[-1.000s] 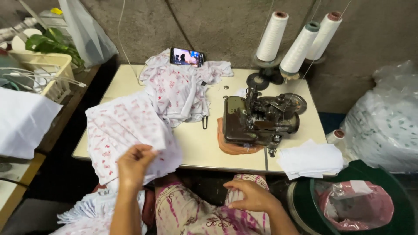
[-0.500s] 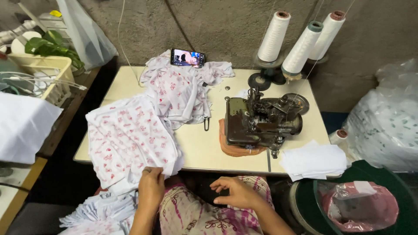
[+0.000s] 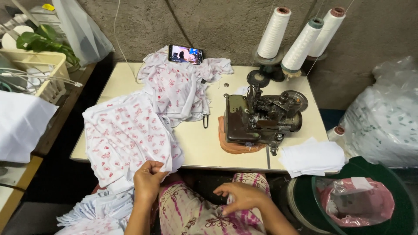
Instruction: The person is sorting, unfolding, and stacking various pieces of fabric on a sewing machine table.
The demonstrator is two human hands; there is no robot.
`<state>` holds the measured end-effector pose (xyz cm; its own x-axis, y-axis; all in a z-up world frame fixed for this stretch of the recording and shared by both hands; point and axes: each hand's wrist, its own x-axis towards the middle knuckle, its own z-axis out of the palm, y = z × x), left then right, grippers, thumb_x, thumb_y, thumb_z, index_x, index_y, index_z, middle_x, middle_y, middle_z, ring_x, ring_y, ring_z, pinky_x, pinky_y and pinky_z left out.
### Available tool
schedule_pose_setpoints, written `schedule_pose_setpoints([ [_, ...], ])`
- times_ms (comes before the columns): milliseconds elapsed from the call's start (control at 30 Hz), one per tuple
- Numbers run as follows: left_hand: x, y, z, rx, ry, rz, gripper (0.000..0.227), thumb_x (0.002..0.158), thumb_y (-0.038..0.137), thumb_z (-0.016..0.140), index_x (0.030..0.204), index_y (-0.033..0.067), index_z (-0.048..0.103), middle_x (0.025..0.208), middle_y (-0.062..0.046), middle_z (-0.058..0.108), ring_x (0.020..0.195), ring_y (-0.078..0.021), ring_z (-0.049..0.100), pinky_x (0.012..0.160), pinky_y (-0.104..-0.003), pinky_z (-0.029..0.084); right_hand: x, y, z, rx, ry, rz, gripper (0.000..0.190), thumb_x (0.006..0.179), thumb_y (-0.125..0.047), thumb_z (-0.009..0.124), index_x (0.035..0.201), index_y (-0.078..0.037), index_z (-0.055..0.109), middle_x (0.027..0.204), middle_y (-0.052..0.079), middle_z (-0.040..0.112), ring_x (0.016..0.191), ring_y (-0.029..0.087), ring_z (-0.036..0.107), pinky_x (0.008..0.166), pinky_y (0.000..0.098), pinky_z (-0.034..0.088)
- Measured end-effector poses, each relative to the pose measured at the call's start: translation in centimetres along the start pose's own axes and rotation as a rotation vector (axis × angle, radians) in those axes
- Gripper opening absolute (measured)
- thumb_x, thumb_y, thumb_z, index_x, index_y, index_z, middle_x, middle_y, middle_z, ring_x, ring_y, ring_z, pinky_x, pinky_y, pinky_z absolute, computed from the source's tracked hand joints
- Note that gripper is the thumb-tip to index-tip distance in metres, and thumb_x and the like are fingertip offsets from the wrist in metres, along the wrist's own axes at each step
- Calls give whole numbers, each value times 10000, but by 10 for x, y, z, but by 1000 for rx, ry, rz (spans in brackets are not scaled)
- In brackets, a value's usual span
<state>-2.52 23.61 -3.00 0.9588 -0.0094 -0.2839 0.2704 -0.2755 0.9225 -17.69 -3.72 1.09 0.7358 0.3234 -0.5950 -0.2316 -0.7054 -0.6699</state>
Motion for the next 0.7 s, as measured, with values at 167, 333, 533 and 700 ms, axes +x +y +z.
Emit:
schedule_pose_setpoints([
  [167,23,-25,-6,-254,-207,24,203,723,-95,800,815,37,675,691,-37,569,631,-126,509,642,-246,453,-5,31,-7,49,-82,-115,943,643,-489,781,1473,-222,422,1449,66,524,1300,224,522,1062,395,430],
  [333,41,-5,-39,-403,-453,-85,152,817,-36,748,967,-52,759,834,-185,746,723,-258,676,758,-364,595,-7,65,-12,254,-158,-416,1102,585,-577,824,1498,-145,384,1425,110,548,1331,245,507,1134,389,351],
  [533,79,52,-81,-67,-58,234,145,1041,131,556,1054,34,663,950,-84,666,819,-233,614,788,-362,516,-5,51,-5,447,228,-775,705,906,-570,641,1338,-20,551,1247,144,654,1132,271,659,997,412,537],
  [700,29,158,-71,37,112,506,199,1060,191,567,874,121,584,787,24,563,754,-67,486,713,-225,400,-1,30,-4,422,893,-514,146,824,-48,707,968,-49,735,913,57,732,804,133,687,751,264,579],
])
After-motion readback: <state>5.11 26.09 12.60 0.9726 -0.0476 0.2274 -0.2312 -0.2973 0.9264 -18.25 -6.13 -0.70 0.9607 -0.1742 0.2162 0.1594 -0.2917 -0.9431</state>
